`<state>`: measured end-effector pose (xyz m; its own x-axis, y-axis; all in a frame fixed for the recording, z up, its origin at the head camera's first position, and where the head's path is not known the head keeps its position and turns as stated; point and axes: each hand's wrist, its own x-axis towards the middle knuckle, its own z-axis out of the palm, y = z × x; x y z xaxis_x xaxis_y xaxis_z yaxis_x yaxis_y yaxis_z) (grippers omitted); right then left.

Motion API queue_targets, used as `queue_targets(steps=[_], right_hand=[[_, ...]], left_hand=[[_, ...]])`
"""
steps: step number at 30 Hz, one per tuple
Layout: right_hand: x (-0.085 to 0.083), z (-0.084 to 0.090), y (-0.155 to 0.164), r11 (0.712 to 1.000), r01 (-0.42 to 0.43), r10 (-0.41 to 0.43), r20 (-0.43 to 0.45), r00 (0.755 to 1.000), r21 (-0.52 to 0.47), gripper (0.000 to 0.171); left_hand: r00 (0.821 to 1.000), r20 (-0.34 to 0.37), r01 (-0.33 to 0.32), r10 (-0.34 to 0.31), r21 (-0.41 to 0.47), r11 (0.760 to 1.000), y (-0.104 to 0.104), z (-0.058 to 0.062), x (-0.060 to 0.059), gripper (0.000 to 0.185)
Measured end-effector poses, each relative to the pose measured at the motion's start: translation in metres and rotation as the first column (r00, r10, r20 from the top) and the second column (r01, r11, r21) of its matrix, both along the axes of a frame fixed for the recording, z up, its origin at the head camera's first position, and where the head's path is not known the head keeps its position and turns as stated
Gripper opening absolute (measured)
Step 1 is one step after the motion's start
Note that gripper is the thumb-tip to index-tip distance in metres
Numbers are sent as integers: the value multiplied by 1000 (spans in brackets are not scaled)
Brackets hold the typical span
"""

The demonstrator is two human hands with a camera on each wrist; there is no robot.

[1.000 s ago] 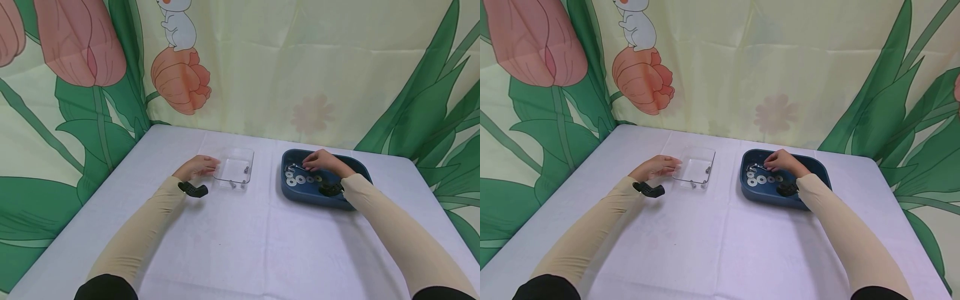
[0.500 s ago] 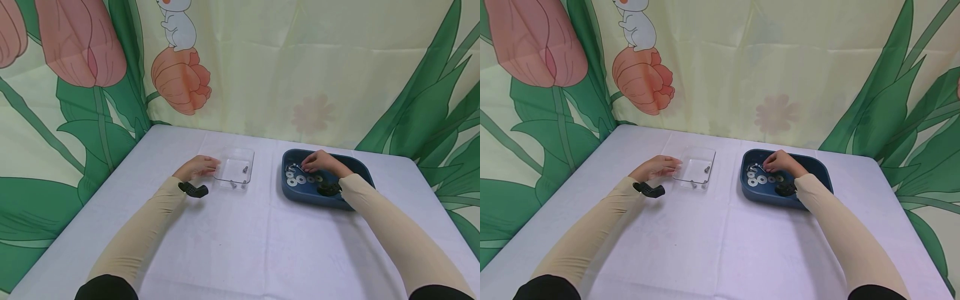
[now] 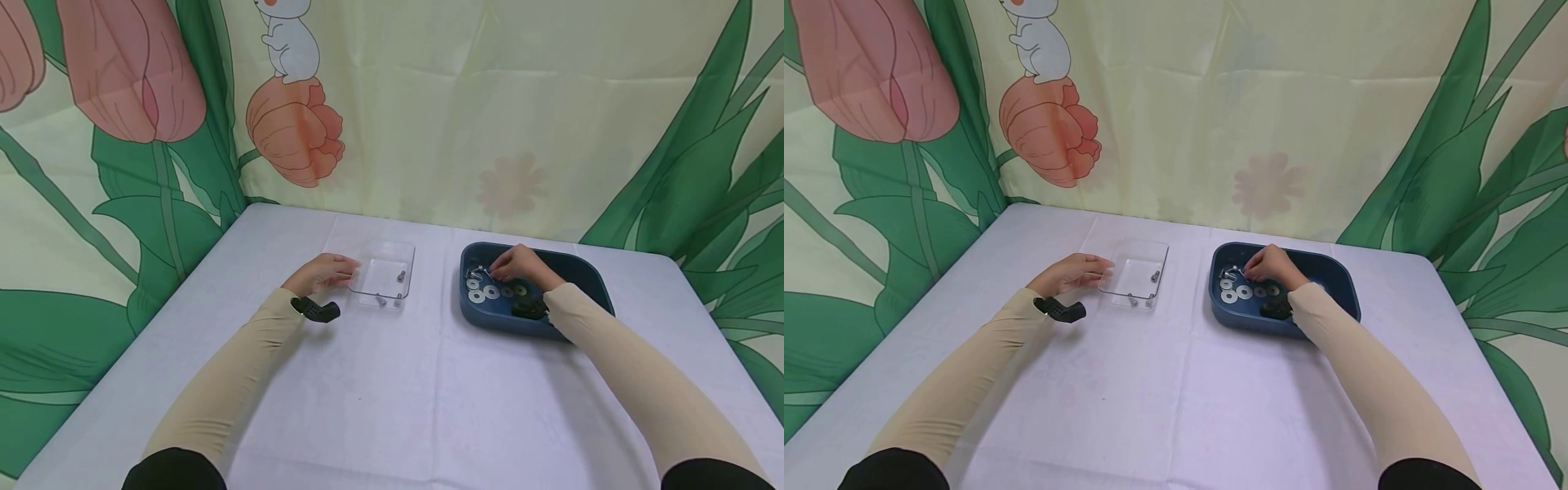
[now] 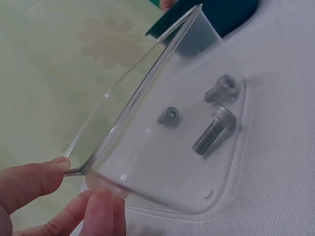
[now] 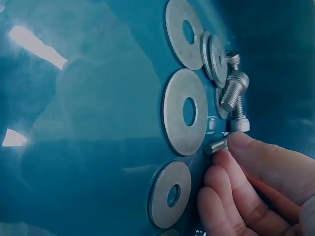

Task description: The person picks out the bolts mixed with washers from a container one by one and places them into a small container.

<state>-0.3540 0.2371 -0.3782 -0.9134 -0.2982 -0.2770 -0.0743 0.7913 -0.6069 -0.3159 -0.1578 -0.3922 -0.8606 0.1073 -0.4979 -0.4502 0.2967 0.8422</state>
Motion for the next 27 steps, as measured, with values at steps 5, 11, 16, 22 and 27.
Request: queue_targets(steps=[5, 11, 16, 22, 27], right_hand=[[1, 0, -3, 999, -2, 3, -31, 1000, 38, 23], [2, -2, -7, 998, 14, -10, -68, 998, 54, 20], [1, -5, -9, 996, 48, -42, -91, 995, 70, 19], [0, -7, -12, 990, 86, -72, -123, 990, 114, 18], [0, -7, -15, 984, 100, -80, -137, 987, 146, 17]], left_hand=[[1000, -7, 13, -13, -3, 1000, 0, 1, 0, 40], [1000, -17, 17, -17, 0, 1000, -1, 1, 1, 41], [1000, -20, 21, -21, 3, 1000, -1, 1, 1, 41], [1000, -2, 2, -2, 8, 1000, -1, 1, 1, 41], [1000, -9, 8, -8, 9, 1000, 0, 0, 1, 41]])
